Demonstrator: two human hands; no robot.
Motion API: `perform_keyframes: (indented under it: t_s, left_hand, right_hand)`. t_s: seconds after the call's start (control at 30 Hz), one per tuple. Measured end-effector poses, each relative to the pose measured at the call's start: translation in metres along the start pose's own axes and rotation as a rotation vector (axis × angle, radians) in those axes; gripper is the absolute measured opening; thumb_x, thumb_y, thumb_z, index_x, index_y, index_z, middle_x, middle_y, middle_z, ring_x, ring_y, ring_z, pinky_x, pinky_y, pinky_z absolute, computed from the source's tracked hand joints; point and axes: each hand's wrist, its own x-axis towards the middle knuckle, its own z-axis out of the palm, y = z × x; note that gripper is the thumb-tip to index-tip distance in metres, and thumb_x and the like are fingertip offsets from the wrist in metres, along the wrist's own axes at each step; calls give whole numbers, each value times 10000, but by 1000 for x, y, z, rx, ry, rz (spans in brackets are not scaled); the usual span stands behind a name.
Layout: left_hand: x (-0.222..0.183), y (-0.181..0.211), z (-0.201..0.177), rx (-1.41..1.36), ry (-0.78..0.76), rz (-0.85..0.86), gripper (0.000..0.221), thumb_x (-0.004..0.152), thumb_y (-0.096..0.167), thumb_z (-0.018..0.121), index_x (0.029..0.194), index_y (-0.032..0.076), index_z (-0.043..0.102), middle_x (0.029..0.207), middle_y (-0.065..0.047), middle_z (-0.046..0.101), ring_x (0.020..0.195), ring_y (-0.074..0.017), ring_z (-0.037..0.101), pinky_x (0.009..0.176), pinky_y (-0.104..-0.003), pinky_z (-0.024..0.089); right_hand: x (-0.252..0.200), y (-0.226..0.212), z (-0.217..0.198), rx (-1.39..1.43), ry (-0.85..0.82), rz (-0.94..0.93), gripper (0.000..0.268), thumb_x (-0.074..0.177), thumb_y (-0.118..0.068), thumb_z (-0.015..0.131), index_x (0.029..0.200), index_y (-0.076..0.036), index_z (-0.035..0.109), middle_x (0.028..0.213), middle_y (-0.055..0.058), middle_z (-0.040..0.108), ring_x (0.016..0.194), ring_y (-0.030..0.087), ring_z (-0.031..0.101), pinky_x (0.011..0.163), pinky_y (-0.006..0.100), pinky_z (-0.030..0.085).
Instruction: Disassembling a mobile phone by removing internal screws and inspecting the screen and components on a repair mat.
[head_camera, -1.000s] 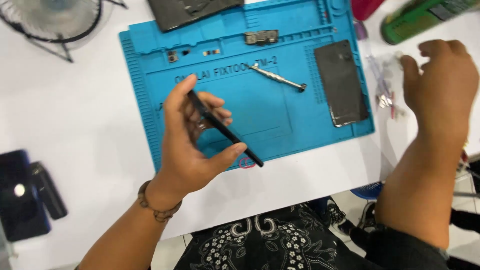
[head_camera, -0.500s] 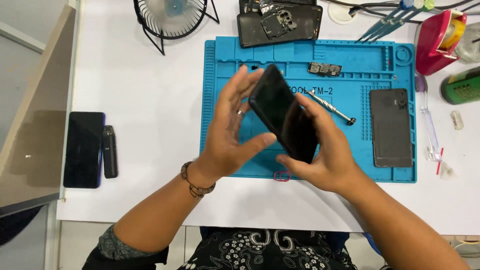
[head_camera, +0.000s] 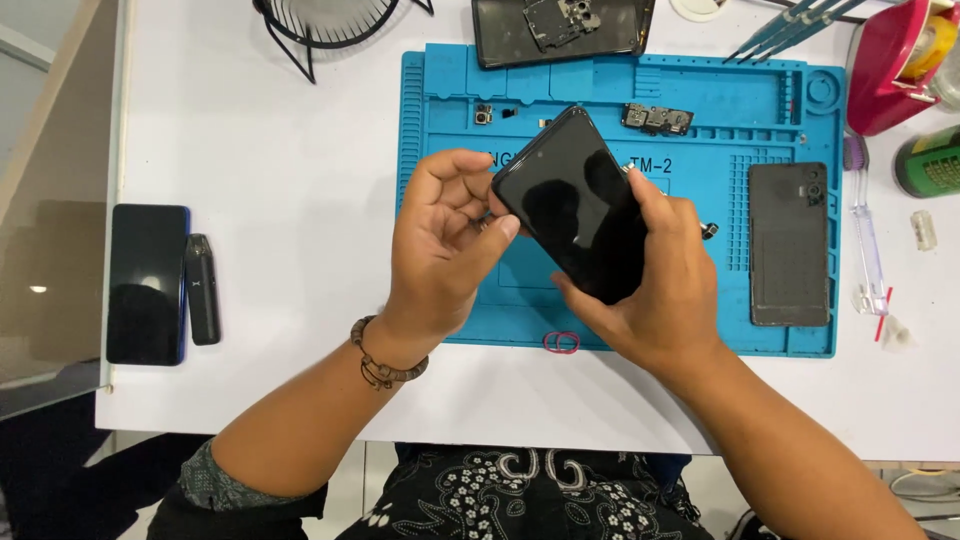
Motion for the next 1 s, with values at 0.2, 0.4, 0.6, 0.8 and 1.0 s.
perform_keyframes:
  t_s: [0.2,0.4,0.6,0.8,1.0]
  left_hand:
    - [2,1,1,60,46,-84,409,960,-3,639,1327,81,478,928,-65,615,904,-134,627,795,-249,538]
    - [7,4,3,79,28,-139,362,946,-27,599,1288,36,496,1004,-125,665,917,-208,697,850,-339,660]
    - [11,12,2,174,-6,-208,132,934,6,591,1058,3,633,892,-115,722,838,-206,736,806,-308,661]
    - [11,11,2,232,27,-232,129,904,-1,565,1003,47,633,845,-64,709,804,-169,727,788,-308,666]
    - [11,13,5,342,42,-188,108,931,55,585,1028,52,633,860,-47,688,828,-161,724,784,-275,647]
  right_hand:
    - [-2,3,3,-83,43,-42,1074,778,-347,961,1585,-36,324,1237,199,578,1064,330,568,617,410,498]
    - [-3,5,5,-164,75,-67,1047,797,-365,962,1583,-36,354,1277,229,597,1089,344,609,618,418,523]
    - [-6,9,8,-181,91,-88,1025,834,-372,954,1591,-41,348,1283,231,595,1088,345,625,617,407,528]
    - [-6,10,11,-258,150,-157,972,907,-388,952,1581,-20,356,1309,249,599,1106,379,673,622,429,557]
    - [-5,6,11,-277,151,-159,957,896,-373,955,1568,-8,380,1299,255,606,1071,383,685,615,435,559]
